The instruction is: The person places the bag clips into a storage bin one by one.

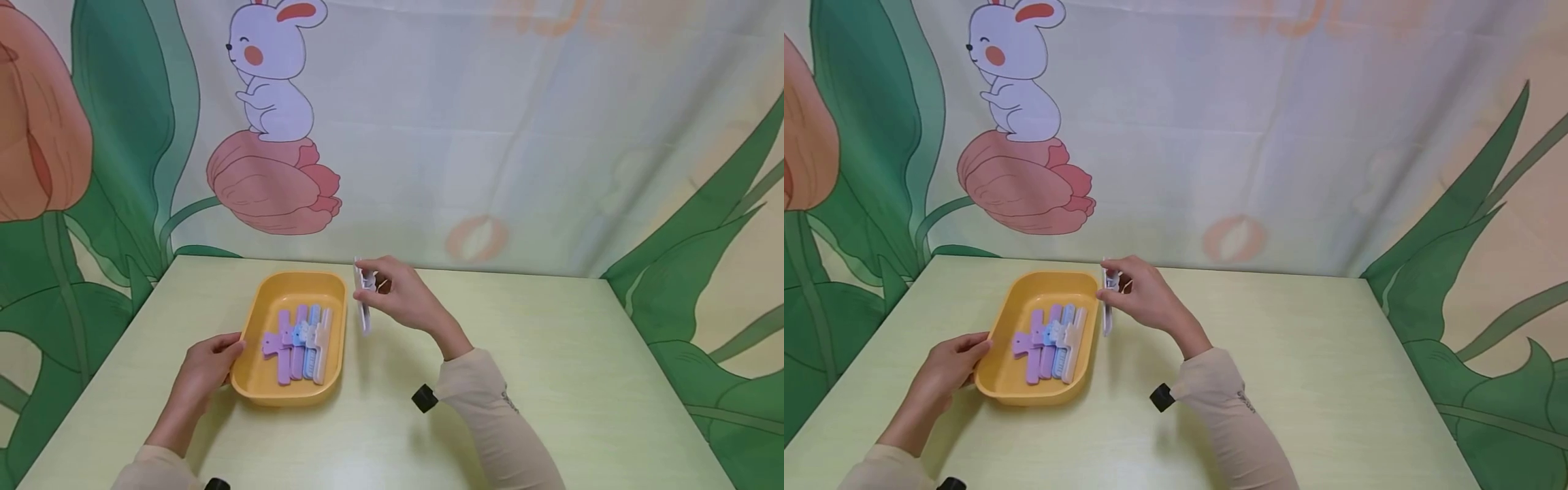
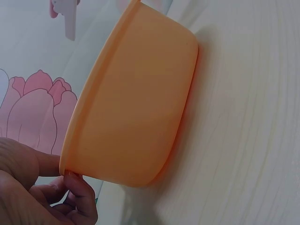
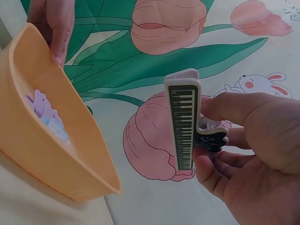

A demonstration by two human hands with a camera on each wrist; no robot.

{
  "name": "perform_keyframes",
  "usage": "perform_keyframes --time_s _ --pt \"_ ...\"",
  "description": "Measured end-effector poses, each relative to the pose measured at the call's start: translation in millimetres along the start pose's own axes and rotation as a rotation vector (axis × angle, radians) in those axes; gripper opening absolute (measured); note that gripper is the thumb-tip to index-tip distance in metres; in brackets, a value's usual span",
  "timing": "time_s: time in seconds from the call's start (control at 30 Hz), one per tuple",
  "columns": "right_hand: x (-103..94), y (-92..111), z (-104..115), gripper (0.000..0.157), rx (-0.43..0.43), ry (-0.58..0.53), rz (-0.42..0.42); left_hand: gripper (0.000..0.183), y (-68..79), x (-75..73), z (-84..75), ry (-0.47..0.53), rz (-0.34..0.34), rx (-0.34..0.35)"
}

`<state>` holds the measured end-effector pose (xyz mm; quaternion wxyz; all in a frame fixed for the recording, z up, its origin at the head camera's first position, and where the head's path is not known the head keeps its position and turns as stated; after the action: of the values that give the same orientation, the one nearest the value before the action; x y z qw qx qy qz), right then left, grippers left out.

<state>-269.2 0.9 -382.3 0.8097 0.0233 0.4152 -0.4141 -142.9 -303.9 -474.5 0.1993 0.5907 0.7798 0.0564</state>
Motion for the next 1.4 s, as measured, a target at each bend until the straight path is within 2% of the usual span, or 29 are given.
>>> perform_keyframes --time_s 0.83,1.4 --pt "31.4 -16.0 13.9 0.051 -0.005 0.008 0.041 0.050 -1.5 -0.8 2.0 0.008 -0.004 0.017" --pt "47.2 -14.8 1.6 0.051 0.030 0.030 0.073 0.051 -0.7 0.2 -0.7 0.019 -0.011 -0.008"
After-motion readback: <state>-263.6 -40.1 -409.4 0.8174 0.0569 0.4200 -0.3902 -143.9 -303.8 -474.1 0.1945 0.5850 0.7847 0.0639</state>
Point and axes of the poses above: each hand's wrist, its own y-axis away from the middle knuckle, its own x-axis out of the palm, z = x × y, the point moved 2 cm from there along -y, towards the middle knuckle, and after that the axes turned 8 degrees about y, right-handed, at the moved point
